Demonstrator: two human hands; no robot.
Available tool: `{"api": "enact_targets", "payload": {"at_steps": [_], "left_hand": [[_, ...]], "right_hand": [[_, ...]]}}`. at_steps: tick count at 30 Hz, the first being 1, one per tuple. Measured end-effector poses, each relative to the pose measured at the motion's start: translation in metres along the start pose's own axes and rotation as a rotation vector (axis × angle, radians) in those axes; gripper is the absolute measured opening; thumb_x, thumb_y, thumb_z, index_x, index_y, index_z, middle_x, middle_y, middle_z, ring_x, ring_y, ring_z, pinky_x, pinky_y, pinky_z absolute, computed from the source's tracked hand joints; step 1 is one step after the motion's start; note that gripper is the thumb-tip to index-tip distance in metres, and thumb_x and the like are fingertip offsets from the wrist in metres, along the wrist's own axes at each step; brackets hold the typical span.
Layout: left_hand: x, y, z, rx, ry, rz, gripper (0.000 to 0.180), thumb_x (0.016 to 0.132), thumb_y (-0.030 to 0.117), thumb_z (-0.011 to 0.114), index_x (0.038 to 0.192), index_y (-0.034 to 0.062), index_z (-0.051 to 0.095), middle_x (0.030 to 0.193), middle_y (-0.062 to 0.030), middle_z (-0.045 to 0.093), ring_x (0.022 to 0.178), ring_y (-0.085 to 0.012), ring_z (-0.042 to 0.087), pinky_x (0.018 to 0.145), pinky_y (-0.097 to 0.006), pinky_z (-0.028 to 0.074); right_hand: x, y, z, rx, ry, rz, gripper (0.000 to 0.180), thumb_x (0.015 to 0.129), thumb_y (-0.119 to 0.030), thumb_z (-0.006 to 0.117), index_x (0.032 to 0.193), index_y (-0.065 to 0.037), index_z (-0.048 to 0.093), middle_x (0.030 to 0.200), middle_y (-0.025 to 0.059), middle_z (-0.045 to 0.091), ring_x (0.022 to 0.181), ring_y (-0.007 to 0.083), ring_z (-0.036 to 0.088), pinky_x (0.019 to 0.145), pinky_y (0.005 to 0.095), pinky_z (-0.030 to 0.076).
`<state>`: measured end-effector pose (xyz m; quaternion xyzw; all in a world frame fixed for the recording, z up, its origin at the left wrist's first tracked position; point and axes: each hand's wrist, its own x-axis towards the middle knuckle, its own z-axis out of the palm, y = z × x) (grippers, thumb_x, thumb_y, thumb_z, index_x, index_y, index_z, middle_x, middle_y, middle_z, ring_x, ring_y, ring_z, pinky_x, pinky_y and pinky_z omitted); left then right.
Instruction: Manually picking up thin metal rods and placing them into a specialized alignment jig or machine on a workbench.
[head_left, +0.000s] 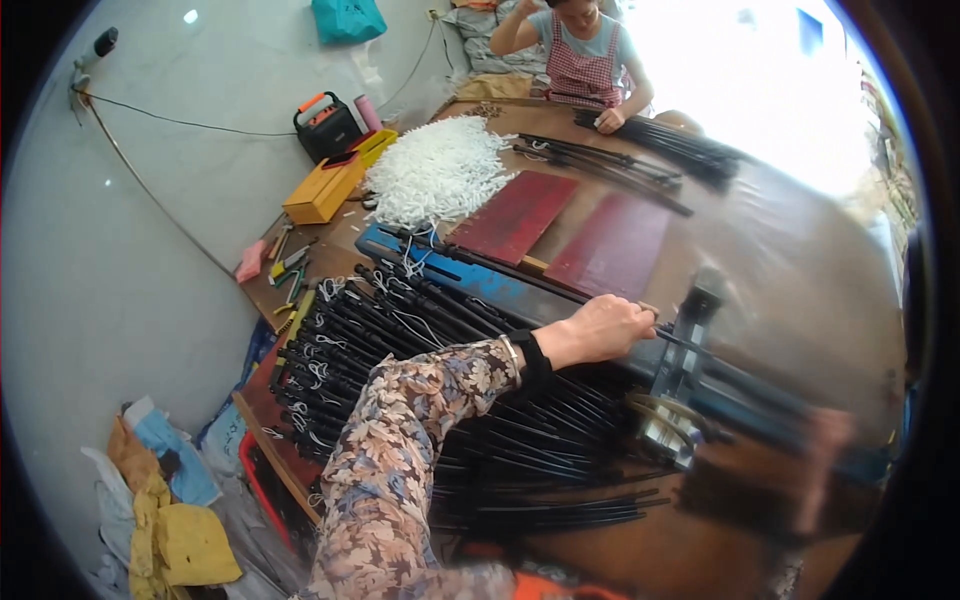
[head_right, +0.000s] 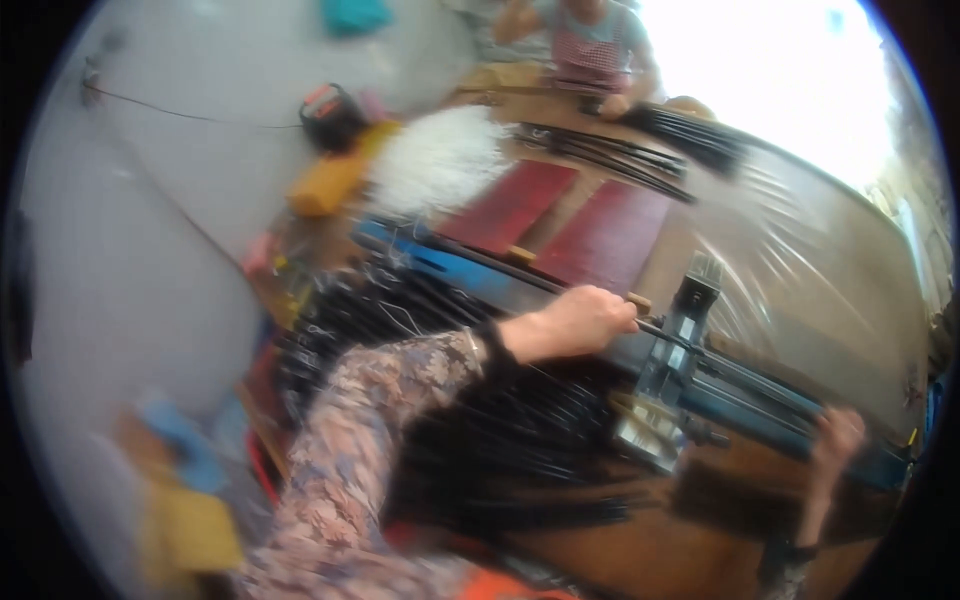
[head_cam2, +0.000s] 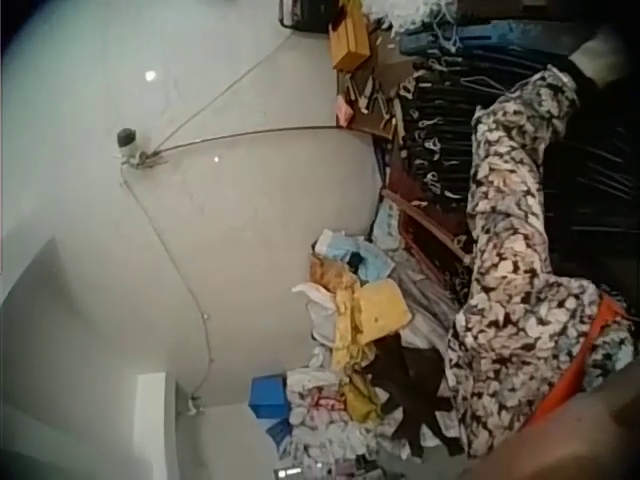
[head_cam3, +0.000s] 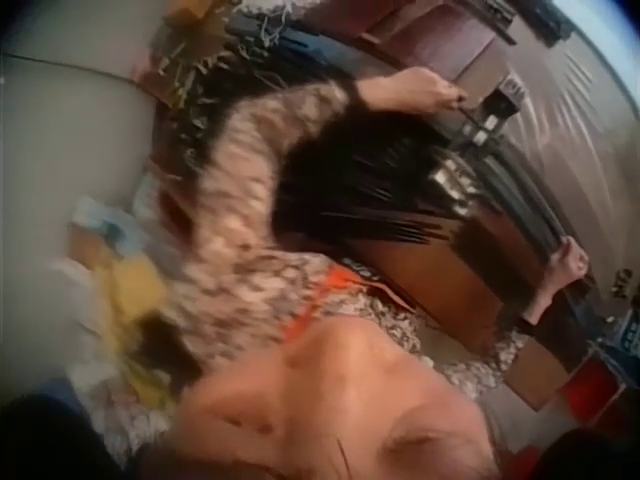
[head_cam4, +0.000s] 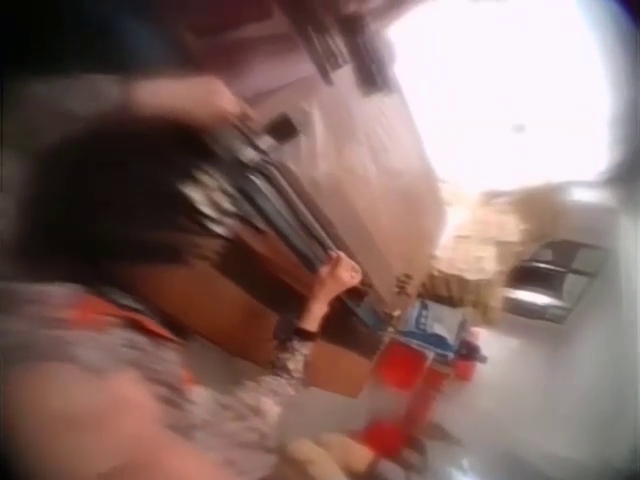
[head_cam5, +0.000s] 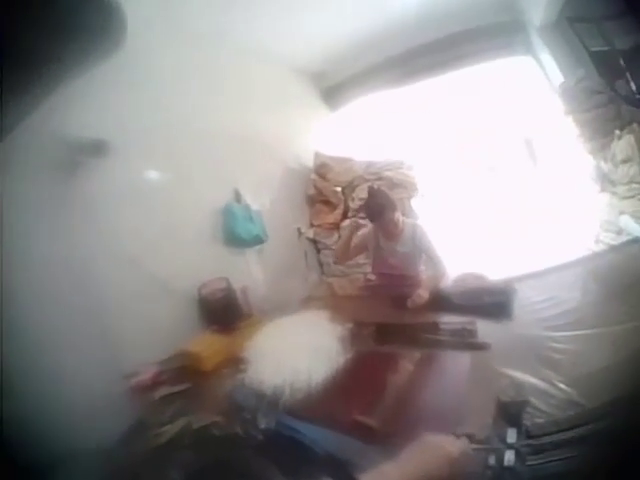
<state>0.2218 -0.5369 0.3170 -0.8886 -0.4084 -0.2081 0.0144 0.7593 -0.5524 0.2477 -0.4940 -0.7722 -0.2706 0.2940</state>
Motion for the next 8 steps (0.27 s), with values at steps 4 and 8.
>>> {"api": "enact_targets", "payload": {"at_steps": [4,8], "left_hand": [[0.004,0.005,0.009,-0.044,0.031,0.013,0.022,0.096,0.024,0.064,0.083,0.006,0.062,0.077,-0.0146,0.068,0.076,-0.0357,0.069,0.071,-0.046,0.055],[0.017,0.017,0.005,-0.076,-0.1,-0.086,0.015,0.093,0.019,0.063,0.094,0.0062,0.071,0.085,-0.0152,0.072,0.091,-0.0346,0.071,0.081,-0.045,0.057]], "right_hand": [[-0.006,-0.01,0.001,0.111,-0.222,0.291,0.015,0.097,-0.016,0.062,0.099,-0.004,0.07,0.099,0.0171,0.068,0.108,0.0361,0.061,0.099,0.048,0.042],[-0.023,0.006,0.003,0.027,-0.195,0.203,0.02,0.1,-0.018,0.06,0.114,-0.006,0.07,0.107,0.0191,0.067,0.114,0.033,0.06,0.102,0.0464,0.04]]}}
